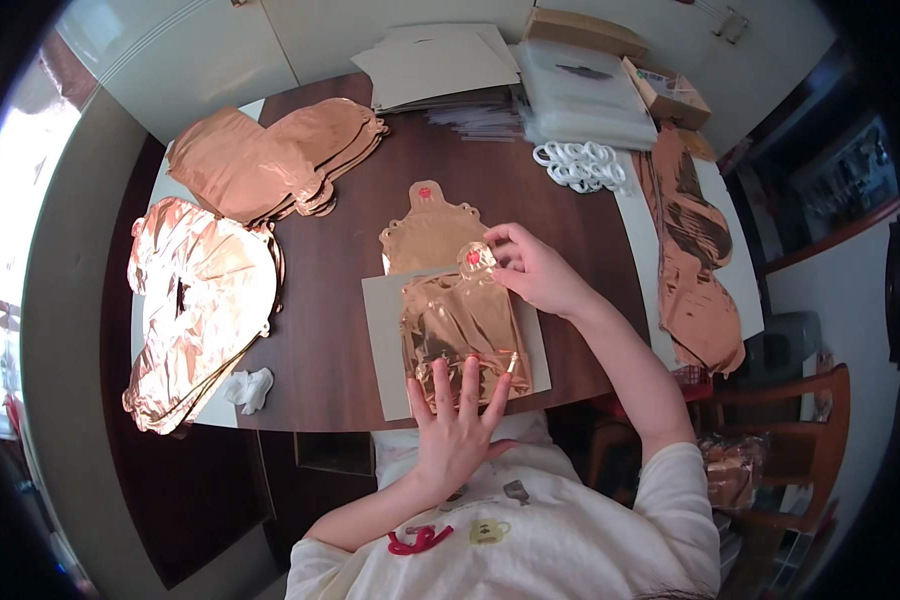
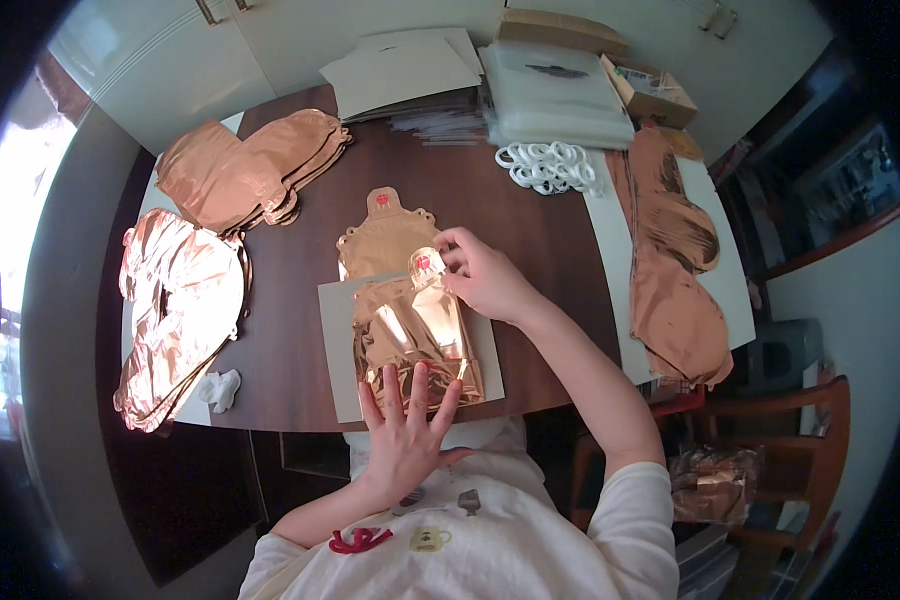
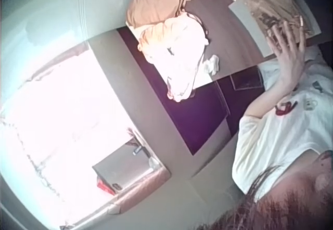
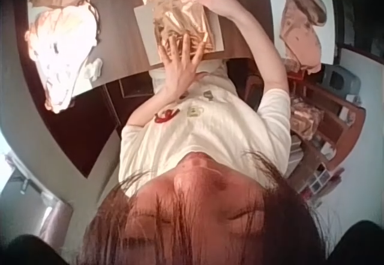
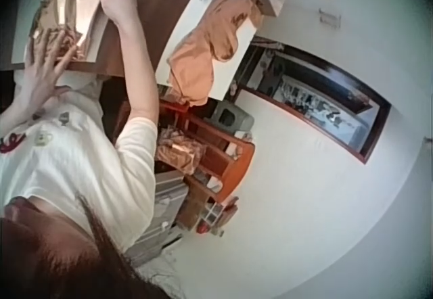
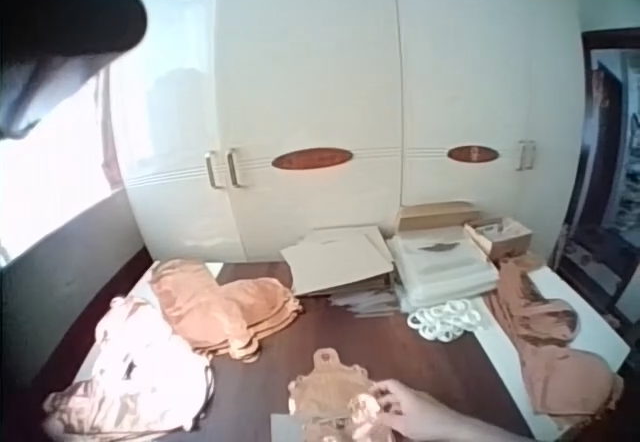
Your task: The person folds foil balloons by hand, then inserts them into plastic sleeves along with cardboard backing inserts for retail packaging.
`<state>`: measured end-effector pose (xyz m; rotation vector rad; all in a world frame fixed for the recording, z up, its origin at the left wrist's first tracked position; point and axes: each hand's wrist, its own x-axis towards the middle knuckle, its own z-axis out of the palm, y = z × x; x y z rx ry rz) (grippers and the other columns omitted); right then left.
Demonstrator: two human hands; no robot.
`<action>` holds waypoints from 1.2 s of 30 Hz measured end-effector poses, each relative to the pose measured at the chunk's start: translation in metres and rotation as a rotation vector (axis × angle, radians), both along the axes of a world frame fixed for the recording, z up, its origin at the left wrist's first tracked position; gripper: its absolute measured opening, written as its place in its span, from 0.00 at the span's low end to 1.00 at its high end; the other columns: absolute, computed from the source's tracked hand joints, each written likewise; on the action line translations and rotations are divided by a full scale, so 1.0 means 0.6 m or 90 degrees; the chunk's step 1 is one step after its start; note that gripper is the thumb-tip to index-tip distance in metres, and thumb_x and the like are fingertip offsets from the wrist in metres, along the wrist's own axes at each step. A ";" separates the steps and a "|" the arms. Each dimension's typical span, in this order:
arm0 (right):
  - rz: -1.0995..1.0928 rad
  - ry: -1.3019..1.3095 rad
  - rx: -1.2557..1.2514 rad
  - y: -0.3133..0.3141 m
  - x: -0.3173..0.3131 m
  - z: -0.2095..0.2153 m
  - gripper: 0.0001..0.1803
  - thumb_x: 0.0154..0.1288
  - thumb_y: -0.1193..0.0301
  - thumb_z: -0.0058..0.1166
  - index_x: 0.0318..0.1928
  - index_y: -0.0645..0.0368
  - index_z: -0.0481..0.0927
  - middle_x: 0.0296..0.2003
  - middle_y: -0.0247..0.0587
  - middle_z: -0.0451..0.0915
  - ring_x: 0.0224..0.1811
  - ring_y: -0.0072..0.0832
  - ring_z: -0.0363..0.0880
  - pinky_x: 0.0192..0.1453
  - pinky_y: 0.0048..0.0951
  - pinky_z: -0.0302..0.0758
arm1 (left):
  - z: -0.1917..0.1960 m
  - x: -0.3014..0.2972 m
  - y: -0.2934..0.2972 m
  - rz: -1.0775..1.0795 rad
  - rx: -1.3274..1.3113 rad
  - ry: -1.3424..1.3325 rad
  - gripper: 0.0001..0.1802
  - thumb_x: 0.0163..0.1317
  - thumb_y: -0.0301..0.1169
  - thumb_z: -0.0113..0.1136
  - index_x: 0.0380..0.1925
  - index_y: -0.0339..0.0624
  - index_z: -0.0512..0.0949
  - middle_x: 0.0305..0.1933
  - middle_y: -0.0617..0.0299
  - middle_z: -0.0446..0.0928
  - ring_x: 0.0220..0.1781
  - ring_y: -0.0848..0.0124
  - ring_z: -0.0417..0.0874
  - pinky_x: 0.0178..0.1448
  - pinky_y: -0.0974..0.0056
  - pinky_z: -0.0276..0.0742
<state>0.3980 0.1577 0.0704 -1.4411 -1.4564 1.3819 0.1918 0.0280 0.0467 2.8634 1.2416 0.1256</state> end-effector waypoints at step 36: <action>0.031 -0.779 0.515 0.065 0.000 -0.046 0.40 0.63 0.47 0.46 0.68 0.57 0.55 0.70 0.47 0.52 0.73 0.44 0.44 0.73 0.55 0.40 | 0.011 0.004 0.000 0.014 -0.030 0.014 0.55 0.37 0.66 0.63 0.64 0.48 0.62 0.70 0.44 0.52 0.69 0.34 0.50 0.61 0.23 0.46</action>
